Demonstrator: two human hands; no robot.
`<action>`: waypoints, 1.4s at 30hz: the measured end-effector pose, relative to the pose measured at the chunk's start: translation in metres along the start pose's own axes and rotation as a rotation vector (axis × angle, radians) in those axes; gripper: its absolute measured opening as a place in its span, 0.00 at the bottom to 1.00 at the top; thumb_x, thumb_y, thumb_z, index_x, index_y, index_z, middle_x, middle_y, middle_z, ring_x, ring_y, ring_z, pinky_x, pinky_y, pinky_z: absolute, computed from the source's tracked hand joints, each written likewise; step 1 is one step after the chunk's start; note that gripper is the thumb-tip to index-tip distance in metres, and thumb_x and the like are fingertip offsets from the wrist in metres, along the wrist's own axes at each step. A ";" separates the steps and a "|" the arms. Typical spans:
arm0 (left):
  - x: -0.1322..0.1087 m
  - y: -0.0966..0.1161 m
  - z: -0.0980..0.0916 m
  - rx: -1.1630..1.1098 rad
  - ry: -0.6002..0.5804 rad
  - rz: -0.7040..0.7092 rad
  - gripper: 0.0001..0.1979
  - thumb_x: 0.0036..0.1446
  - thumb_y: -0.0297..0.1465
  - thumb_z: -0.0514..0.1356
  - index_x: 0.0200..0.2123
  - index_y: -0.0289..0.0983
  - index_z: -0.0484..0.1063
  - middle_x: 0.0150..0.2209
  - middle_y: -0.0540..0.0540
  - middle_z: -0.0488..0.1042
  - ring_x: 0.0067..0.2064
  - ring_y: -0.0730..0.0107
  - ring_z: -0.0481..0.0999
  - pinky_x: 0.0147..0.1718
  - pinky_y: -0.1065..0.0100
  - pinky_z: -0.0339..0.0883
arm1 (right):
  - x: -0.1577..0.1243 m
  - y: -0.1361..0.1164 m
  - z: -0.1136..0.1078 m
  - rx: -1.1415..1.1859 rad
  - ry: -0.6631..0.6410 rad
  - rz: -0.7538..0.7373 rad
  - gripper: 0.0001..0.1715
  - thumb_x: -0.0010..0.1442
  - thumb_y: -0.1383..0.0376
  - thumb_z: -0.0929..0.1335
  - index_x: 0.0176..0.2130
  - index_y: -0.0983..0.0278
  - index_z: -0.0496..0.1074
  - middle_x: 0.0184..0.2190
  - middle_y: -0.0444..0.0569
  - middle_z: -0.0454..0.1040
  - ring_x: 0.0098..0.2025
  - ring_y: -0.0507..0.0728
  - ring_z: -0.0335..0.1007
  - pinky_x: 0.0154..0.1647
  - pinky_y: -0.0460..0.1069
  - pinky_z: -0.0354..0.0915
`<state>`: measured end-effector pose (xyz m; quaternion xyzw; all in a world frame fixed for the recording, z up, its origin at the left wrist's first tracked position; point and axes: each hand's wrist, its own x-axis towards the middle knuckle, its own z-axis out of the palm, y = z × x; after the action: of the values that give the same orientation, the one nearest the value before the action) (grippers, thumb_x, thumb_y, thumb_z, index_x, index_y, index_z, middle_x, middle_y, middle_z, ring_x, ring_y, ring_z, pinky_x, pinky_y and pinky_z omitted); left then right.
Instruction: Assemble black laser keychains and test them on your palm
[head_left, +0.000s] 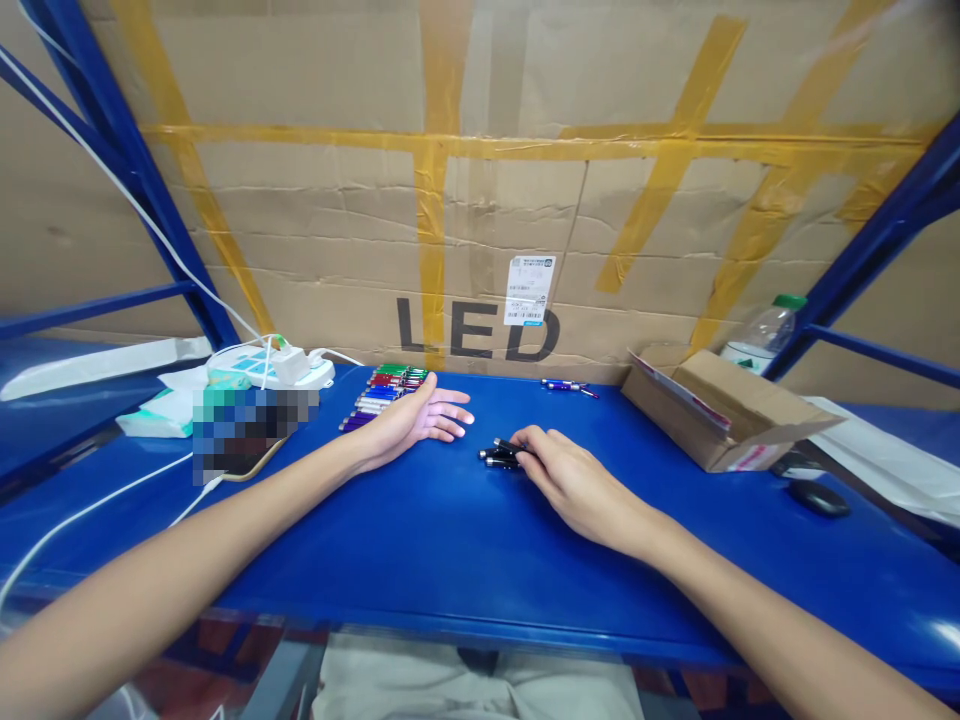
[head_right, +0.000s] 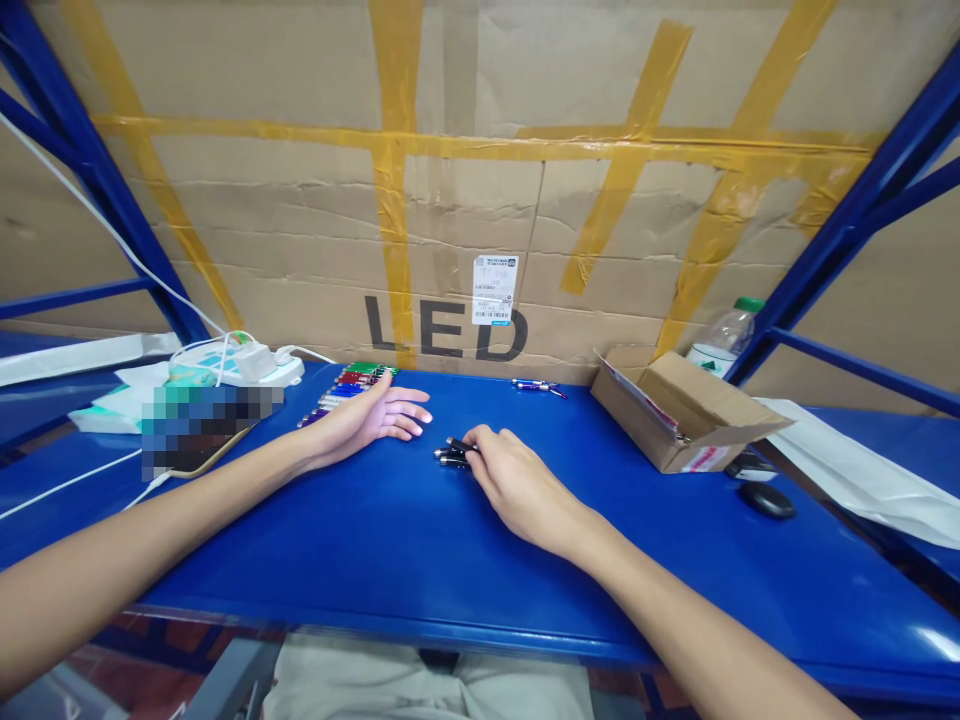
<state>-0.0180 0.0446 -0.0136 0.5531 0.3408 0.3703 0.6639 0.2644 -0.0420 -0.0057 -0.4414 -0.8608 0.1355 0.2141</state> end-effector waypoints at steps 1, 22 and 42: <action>0.000 0.001 0.000 -0.012 0.003 0.000 0.35 0.76 0.55 0.46 0.58 0.33 0.79 0.51 0.32 0.83 0.45 0.59 0.83 0.47 0.62 0.75 | 0.000 0.000 0.000 -0.001 0.000 0.006 0.10 0.80 0.60 0.57 0.51 0.58 0.64 0.48 0.52 0.77 0.48 0.61 0.74 0.49 0.56 0.66; 0.000 0.002 0.001 -0.018 0.018 -0.016 0.37 0.75 0.58 0.45 0.58 0.34 0.78 0.51 0.34 0.83 0.43 0.61 0.83 0.45 0.64 0.76 | 0.003 0.001 0.003 0.030 -0.029 0.046 0.09 0.79 0.60 0.57 0.49 0.58 0.65 0.45 0.51 0.78 0.45 0.61 0.74 0.47 0.56 0.66; 0.002 -0.010 -0.002 0.346 -0.073 0.117 0.35 0.67 0.60 0.60 0.58 0.35 0.78 0.50 0.35 0.83 0.48 0.57 0.83 0.52 0.56 0.74 | 0.003 0.005 0.000 -0.075 -0.026 -0.104 0.09 0.74 0.68 0.68 0.52 0.57 0.73 0.51 0.51 0.75 0.51 0.62 0.71 0.55 0.58 0.66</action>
<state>-0.0178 0.0467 -0.0235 0.6910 0.3427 0.3237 0.5480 0.2667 -0.0367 -0.0072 -0.4018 -0.8898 0.0972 0.1931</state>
